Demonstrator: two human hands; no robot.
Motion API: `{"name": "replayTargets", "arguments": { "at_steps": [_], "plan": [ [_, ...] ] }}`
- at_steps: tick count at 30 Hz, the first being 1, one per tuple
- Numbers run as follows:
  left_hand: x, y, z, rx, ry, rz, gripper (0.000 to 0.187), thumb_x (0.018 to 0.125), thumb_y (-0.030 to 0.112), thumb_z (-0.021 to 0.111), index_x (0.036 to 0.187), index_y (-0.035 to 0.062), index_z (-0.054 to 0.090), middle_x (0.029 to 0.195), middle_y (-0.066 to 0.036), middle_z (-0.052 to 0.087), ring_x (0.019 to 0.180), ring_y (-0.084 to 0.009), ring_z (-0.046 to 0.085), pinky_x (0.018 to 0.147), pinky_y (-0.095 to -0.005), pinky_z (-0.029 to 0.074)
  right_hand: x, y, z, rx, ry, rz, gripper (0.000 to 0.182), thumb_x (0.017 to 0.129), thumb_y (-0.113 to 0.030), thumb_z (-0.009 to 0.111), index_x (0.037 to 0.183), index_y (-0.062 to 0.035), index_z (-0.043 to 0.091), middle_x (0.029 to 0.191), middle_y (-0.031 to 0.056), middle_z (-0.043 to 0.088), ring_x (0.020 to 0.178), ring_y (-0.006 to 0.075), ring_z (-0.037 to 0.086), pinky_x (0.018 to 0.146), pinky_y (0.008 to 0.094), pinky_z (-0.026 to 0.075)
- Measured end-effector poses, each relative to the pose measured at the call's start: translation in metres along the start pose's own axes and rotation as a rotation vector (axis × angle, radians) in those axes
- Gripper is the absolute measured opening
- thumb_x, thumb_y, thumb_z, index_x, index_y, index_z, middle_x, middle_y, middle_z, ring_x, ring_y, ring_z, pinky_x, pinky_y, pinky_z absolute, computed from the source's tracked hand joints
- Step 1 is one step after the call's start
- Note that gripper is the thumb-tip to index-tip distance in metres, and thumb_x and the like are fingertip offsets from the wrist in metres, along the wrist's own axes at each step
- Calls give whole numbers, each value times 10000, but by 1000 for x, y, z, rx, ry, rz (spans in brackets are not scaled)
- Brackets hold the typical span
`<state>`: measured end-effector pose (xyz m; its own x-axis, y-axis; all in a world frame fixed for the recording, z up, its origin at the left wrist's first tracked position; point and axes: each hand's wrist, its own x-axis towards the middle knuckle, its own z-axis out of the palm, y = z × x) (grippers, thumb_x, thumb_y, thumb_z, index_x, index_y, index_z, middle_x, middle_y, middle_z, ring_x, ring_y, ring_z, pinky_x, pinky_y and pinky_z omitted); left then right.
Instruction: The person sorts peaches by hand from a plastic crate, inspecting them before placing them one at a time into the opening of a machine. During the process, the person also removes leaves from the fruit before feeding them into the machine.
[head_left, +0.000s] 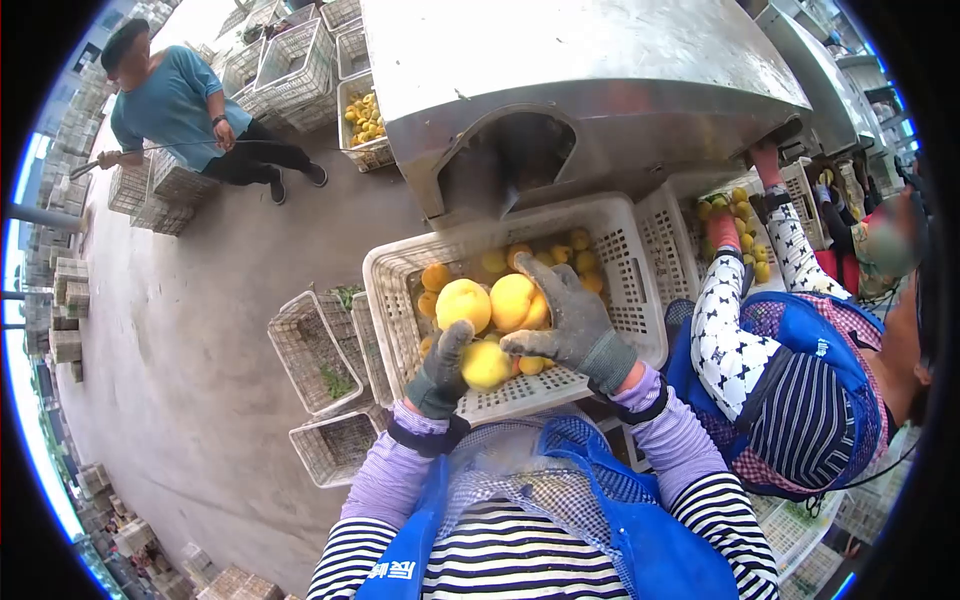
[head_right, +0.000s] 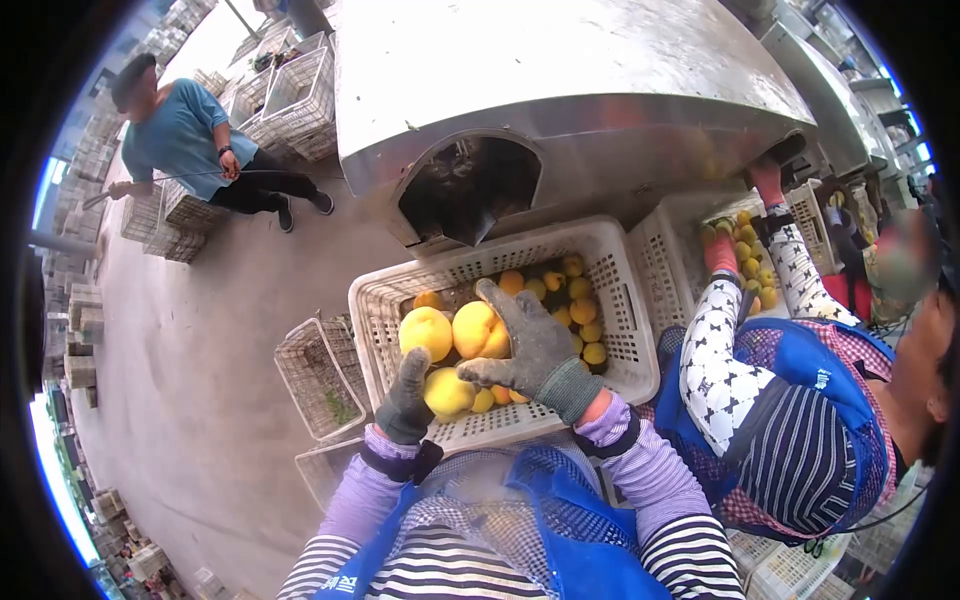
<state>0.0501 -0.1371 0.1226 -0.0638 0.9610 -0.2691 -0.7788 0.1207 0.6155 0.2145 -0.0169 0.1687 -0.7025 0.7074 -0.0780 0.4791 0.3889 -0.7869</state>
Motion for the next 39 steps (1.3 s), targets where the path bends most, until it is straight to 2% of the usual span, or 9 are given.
{"name": "replayTargets", "arguments": {
  "at_steps": [3,9,13,17,20,26,30,33,39],
  "plan": [
    [4,13,10,-352,-4,-141,812,890,650,553,1385,17,439,1276,-232,579,1068,-330,643,899,-429,558,-4,12,-9,103,-33,-198,993,651,-475,860,1457,-84,430,1250,176,561,1132,334,561,988,412,458],
    [1,5,2,-304,-43,-198,714,928,575,548,1374,26,453,1273,-230,584,1072,-326,643,911,-407,552,-17,15,11,284,62,-195,922,634,-380,899,1394,-65,483,1285,178,553,1144,300,554,1011,401,452],
    [21,22,34,-259,38,-152,577,956,459,565,1340,33,498,1182,-167,630,1042,-249,643,885,-320,545,-2,13,9,214,233,-211,861,616,-374,913,1328,-66,538,1224,150,573,1101,276,588,957,385,488],
    [38,14,-4,340,160,154,435,873,135,620,1282,25,519,1116,-87,624,1003,-179,623,846,-289,521,46,2,11,-40,502,-120,804,615,-418,896,1263,-75,569,1153,136,596,1036,318,611,871,412,526],
    [25,12,-18,379,251,160,599,785,48,704,1324,40,442,1138,-75,565,998,-169,592,837,-312,528,113,28,31,-263,536,71,733,631,-505,857,1152,-76,573,1027,157,652,874,352,660,741,433,546],
    [12,4,-28,378,324,103,609,797,98,675,1360,30,452,1102,-50,584,949,-147,595,800,-296,530,149,25,36,-327,397,259,657,688,-494,827,1125,-68,586,1073,179,669,920,351,669,758,461,539],
    [7,9,-22,294,319,86,552,854,194,631,1349,17,462,1090,-102,611,908,-200,643,747,-299,562,179,38,41,-463,585,-7,627,682,-501,834,1086,-68,626,1056,171,666,935,325,653,796,468,519],
    [7,10,-36,-136,253,1,554,923,349,545,1316,-37,480,1029,-171,654,840,-255,688,689,-363,607,186,14,23,-574,489,65,637,682,-499,838,1106,-68,638,1055,163,658,938,297,631,809,453,506],
    [12,24,-12,8,187,64,535,982,353,489,1382,2,444,1234,-161,598,1042,-242,646,915,-359,540,101,-12,-6,73,177,-85,788,675,-443,857,1275,-12,583,1133,153,606,1036,278,569,889,395,482]
  ]
}}
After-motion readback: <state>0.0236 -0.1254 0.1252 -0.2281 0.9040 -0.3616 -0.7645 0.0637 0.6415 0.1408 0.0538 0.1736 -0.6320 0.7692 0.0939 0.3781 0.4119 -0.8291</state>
